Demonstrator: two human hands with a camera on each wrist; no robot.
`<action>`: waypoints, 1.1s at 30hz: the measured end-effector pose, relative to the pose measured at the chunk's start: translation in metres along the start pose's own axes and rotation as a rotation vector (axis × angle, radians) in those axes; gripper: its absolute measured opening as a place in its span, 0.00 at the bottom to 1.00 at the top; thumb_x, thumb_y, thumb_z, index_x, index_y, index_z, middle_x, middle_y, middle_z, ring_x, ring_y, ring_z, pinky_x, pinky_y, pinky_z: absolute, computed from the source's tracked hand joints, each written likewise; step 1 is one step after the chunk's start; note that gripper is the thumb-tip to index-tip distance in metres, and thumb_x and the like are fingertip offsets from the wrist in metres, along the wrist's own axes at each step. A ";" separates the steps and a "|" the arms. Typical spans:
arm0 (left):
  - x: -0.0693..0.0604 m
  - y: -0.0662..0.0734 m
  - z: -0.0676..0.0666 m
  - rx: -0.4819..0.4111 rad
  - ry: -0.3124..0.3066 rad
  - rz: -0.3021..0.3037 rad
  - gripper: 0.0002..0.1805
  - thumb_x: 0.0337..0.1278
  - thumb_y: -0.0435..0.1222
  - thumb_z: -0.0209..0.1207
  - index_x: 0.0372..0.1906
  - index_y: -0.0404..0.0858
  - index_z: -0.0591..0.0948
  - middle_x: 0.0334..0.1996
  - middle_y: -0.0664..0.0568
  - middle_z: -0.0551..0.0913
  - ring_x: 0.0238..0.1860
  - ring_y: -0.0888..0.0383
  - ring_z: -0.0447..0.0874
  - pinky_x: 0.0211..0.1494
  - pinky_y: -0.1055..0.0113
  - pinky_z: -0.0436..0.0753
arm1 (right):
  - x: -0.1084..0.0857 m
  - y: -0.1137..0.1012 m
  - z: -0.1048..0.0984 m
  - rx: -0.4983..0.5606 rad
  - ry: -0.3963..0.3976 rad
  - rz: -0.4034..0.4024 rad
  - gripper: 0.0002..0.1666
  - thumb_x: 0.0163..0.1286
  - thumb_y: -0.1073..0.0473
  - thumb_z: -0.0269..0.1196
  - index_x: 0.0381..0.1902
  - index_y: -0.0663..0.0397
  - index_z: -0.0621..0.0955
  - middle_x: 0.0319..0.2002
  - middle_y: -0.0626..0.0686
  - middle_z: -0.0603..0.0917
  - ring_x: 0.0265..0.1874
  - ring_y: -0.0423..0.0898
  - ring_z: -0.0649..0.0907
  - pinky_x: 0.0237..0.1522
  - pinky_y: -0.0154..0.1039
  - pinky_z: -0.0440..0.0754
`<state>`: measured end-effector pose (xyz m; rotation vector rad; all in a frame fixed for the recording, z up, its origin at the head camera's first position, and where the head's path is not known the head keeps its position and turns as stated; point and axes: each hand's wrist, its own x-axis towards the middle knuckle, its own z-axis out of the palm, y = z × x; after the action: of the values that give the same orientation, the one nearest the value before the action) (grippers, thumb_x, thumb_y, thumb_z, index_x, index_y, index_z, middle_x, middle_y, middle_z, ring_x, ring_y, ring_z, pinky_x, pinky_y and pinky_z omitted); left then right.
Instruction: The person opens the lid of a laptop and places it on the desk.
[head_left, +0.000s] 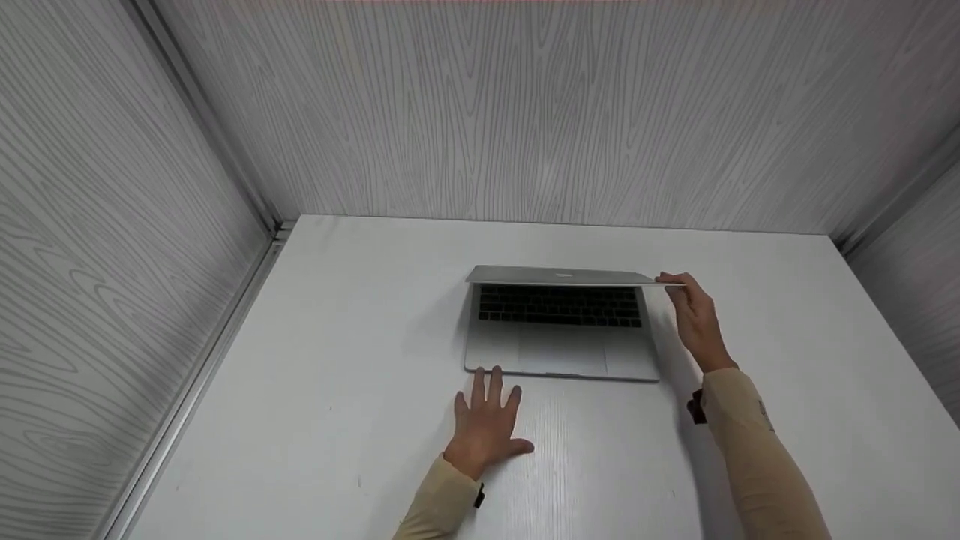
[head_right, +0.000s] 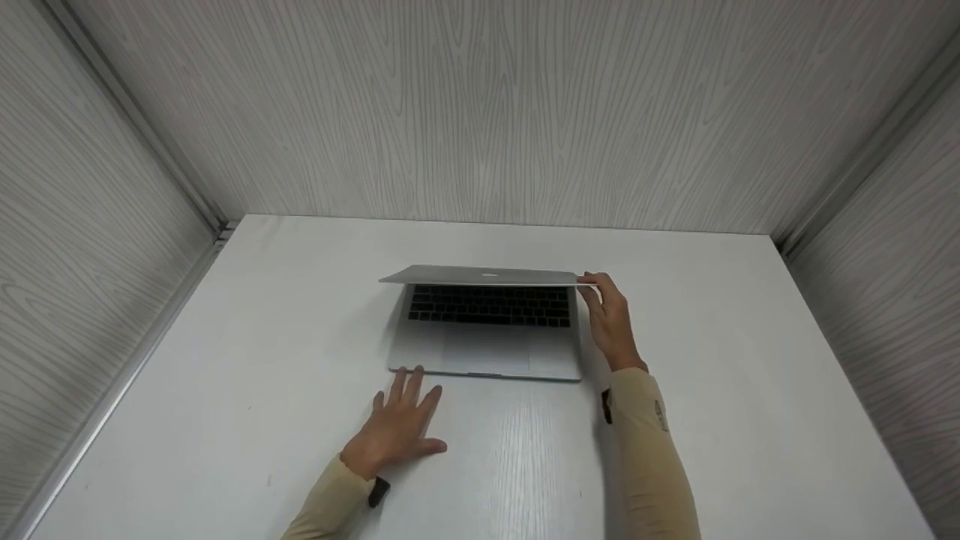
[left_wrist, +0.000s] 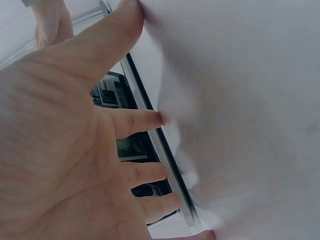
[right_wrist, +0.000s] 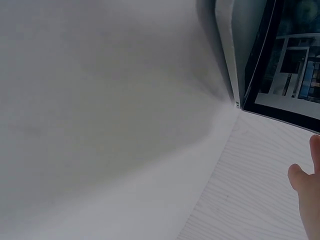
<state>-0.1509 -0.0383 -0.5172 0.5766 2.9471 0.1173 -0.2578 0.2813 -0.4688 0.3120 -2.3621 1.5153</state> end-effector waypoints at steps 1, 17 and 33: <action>0.000 0.000 0.001 -0.002 0.001 0.001 0.47 0.51 0.63 0.69 0.72 0.41 0.72 0.75 0.37 0.61 0.75 0.36 0.55 0.63 0.37 0.72 | 0.001 0.000 0.000 0.015 0.004 0.003 0.18 0.83 0.67 0.45 0.55 0.78 0.75 0.61 0.72 0.75 0.68 0.64 0.70 0.71 0.56 0.61; 0.003 0.002 0.004 -0.033 0.001 -0.001 0.48 0.51 0.62 0.70 0.72 0.41 0.73 0.75 0.36 0.60 0.76 0.36 0.54 0.64 0.37 0.70 | 0.018 0.001 0.001 0.069 0.056 0.025 0.14 0.84 0.63 0.44 0.44 0.69 0.73 0.44 0.59 0.77 0.53 0.51 0.79 0.60 0.40 0.71; 0.003 -0.001 0.007 -0.053 0.000 -0.004 0.48 0.49 0.61 0.71 0.72 0.39 0.73 0.74 0.34 0.59 0.76 0.34 0.52 0.64 0.35 0.69 | 0.036 0.002 0.002 0.101 0.072 0.030 0.12 0.83 0.65 0.44 0.39 0.60 0.74 0.40 0.41 0.79 0.49 0.34 0.79 0.65 0.51 0.71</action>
<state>-0.1532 -0.0377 -0.5247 0.5639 2.9349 0.1942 -0.2925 0.2801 -0.4578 0.2418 -2.2499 1.6350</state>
